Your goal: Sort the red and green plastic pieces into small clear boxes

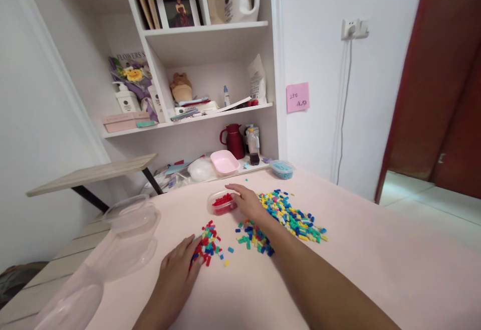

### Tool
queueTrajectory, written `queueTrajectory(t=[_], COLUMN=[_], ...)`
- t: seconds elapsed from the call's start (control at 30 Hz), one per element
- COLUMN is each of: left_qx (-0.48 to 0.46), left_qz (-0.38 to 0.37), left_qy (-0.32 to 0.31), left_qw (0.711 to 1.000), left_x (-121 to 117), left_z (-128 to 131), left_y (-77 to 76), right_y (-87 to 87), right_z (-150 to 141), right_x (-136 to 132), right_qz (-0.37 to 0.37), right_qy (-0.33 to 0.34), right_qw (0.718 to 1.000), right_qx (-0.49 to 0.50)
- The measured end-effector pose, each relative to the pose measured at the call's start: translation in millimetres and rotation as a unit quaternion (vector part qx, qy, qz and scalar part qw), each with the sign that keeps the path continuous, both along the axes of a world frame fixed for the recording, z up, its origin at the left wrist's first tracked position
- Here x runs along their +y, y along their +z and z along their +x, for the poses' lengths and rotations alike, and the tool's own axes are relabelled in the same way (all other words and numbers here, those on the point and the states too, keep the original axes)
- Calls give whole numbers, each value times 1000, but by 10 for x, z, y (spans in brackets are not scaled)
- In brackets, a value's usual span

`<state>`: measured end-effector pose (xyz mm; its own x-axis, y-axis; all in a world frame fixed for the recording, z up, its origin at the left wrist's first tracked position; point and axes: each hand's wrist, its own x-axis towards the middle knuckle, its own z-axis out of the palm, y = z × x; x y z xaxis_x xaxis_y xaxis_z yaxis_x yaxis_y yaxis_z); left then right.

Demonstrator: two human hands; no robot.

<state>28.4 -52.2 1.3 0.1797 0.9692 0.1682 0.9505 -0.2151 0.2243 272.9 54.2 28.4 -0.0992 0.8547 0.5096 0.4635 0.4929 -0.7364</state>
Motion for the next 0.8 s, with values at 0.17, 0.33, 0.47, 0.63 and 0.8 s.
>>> queueTrajectory(t=[0.17,0.33,0.47,0.63,0.8], left_qx=[-10,-1,-2,-3,0], left_qz=[15,11,6,4,12], left_qy=[-6,-6,-9,-11,-14], left_qw=[1000,1000,1000,1000,1000], left_x=[17,22,14,-3,-11], left_z=[-25,-26,-31,-25,-13], left_y=[-27,-24,-15,-15,0], right_y=[-19,49,165,306,226], right_z=[-113,-131,-50,-34,-189], right_x=[-105,-186,-270,-446,-613], right_qz=[-23,-46,-41,26,10], right_qy=[8,-31,-82,-98,99], right_qw=[970,953,958,978,967], right_qx=[-244,-299,-272,-180,-235])
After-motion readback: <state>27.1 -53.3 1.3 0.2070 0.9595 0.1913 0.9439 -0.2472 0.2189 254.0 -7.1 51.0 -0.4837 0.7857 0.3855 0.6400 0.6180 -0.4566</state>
